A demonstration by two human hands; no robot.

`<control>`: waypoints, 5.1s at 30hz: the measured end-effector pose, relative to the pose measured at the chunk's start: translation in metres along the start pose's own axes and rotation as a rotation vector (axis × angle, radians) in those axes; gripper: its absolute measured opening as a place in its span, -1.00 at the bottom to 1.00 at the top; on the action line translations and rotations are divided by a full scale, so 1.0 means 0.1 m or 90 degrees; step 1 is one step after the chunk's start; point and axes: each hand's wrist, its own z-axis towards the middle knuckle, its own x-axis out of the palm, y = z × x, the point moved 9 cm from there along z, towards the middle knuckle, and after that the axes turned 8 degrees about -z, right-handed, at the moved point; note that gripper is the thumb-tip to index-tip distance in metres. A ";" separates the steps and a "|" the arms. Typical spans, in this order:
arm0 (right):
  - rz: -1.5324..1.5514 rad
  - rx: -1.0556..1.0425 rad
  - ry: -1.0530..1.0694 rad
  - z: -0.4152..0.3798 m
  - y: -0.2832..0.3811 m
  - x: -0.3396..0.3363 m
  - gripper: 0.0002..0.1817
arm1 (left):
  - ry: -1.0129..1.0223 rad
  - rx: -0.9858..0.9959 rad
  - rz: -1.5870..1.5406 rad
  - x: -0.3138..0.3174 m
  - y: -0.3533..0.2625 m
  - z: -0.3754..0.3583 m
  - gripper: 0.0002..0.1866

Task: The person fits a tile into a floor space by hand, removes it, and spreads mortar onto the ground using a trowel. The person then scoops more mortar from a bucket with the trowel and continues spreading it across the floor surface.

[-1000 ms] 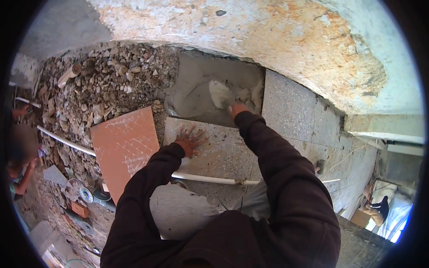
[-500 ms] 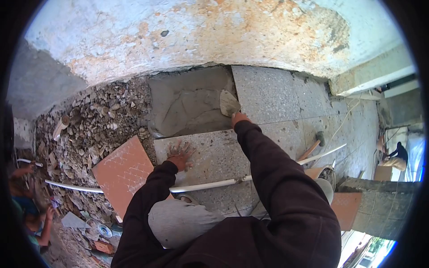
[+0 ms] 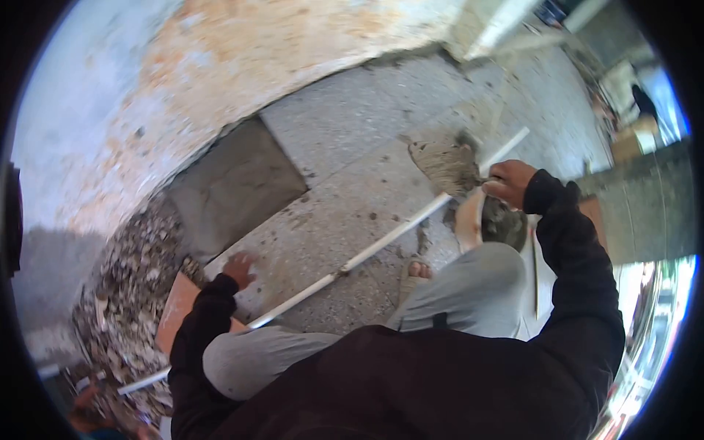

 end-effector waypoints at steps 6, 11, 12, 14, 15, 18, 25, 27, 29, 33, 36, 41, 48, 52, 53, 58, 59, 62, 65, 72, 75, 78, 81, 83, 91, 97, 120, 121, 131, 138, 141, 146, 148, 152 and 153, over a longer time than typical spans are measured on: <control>-0.299 0.496 -0.010 -1.65 -1.26 0.51 -0.79 | 0.107 0.206 0.086 -0.84 -1.39 0.36 -0.56; -0.352 0.492 0.058 -1.80 -1.89 1.22 -0.86 | 0.079 0.472 -0.119 -0.99 -3.83 0.69 -0.53; -0.345 0.446 0.045 -1.75 -1.94 1.34 -0.86 | 0.117 0.483 -0.237 -0.88 -4.25 0.73 -0.48; -0.333 0.345 0.022 -1.65 -1.95 1.54 -0.85 | 0.103 0.498 -0.368 -0.60 -4.87 0.83 -0.36; -0.327 0.344 0.029 -1.61 -1.94 1.59 -0.85 | 0.121 0.457 -0.431 -0.41 -5.09 0.90 -0.30; -0.188 0.336 0.202 -1.46 -1.87 2.09 -0.83 | 0.230 0.445 -0.627 -0.36 -5.67 0.64 -0.25; -0.022 0.366 0.272 -1.41 -1.61 2.36 -0.76 | 0.252 0.398 -0.589 -0.17 -5.76 0.68 -0.27; -0.016 0.372 0.276 -1.45 -1.59 2.35 -0.75 | 0.250 0.414 -0.613 -0.20 -5.79 0.64 -0.26; -0.009 0.364 0.255 -1.43 -1.58 2.26 -0.71 | 0.251 0.416 -0.602 -0.20 -5.78 0.64 -0.25; -0.032 0.323 0.203 -1.36 -1.69 2.24 -0.70 | 0.277 0.435 -0.631 -0.20 -5.74 0.62 -0.26; 0.015 0.203 0.202 -1.29 -1.73 2.27 -0.69 | 0.252 0.484 -0.599 -0.24 -5.50 0.73 -0.32; 0.407 0.372 0.209 -1.53 -1.88 2.50 -0.68 | -0.033 0.481 -0.427 -0.52 -4.06 0.95 -0.61; 0.345 0.387 -0.012 -1.61 -1.90 2.15 -0.60 | -0.269 0.006 -0.227 -0.80 -1.58 1.21 -0.67; 0.312 0.270 -0.041 -1.13 -1.49 1.50 -0.65 | -0.423 -0.525 -0.247 -0.47 -0.61 0.30 -0.25; 0.374 0.302 -0.032 -0.98 -1.38 1.40 -0.68 | -0.438 -0.566 -0.259 -0.42 -0.48 0.12 -0.25; 0.223 -0.044 0.004 0.27 -0.28 0.80 -0.79 | -0.229 -0.786 -0.518 0.09 -0.22 -0.21 0.23; 0.295 -0.033 0.068 0.53 -0.10 0.80 -0.78 | -0.232 -0.793 -0.531 0.14 -0.18 -0.22 0.23; 0.296 -0.135 0.076 1.33 0.55 0.76 -0.76 | -0.240 -0.792 -0.549 0.14 -0.10 -0.20 0.29; 0.453 -0.040 0.109 2.01 1.11 0.92 -0.77 | -0.174 -0.704 -0.620 0.17 -0.16 -0.14 0.33; 0.199 0.089 -0.345 2.76 1.82 1.28 -0.62 | -0.098 -0.654 -0.648 0.17 -0.15 -0.12 0.33; 0.233 0.176 -0.293 2.61 1.62 1.29 -0.64 | -0.048 -0.641 -0.657 0.23 -0.13 -0.06 0.33; 0.384 0.142 -0.132 2.86 1.45 1.93 -0.66 | -0.027 -0.631 -0.679 0.18 -0.15 -0.06 0.34; 0.598 0.243 0.028 2.97 2.01 1.90 -0.61 | -0.067 -0.625 -0.720 0.45 -0.09 0.08 0.33; 0.745 0.386 0.170 3.14 2.19 2.48 -0.57 | -0.136 -0.606 -0.711 0.47 -0.06 0.12 0.34; 0.359 -0.061 -0.042 3.81 2.98 2.40 -0.60 | 0.011 -0.650 -0.663 0.14 -0.09 -0.11 0.32; 0.508 0.031 0.215 4.21 3.72 2.58 -0.61 | -0.014 -0.663 -0.677 0.14 -0.09 -0.13 0.31; -0.183 -0.080 0.103 3.59 2.22 1.82 -0.67 | -0.109 -0.647 -0.691 0.05 -0.14 -0.19 0.31; -0.185 -0.077 0.102 3.63 2.18 1.91 -0.67 | -0.109 -0.643 -0.692 0.04 -0.14 -0.18 0.31; -0.059 -0.014 0.049 3.63 2.48 1.47 -0.58 | -0.126 -0.630 -0.724 0.34 -0.11 0.01 0.34; -0.049 0.038 -0.014 4.93 2.16 1.48 -0.55 | -0.091 -0.643 -0.704 0.12 -0.11 -0.10 0.37; -0.021 0.007 0.108 4.72 2.02 1.64 -0.49 | -0.110 -0.654 -0.703 0.17 -0.09 -0.07 0.35; 0.107 0.081 0.133 3.67 1.74 2.21 -0.47 | -0.161 -0.583 -0.756 0.57 -0.06 0.17 0.34; 0.096 0.027 0.060 3.43 1.76 2.53 -0.53 | -0.186 -0.565 -0.771 0.55 -0.06 0.20 0.34; 0.569 0.273 0.230 2.70 2.14 2.20 -0.61 | -0.167 -0.602 -0.762 0.23 -0.12 -0.04 0.32; 0.610 0.267 0.189 2.70 2.11 2.22 -0.65 | -0.149 -0.631 -0.737 0.16 -0.11 -0.12 0.32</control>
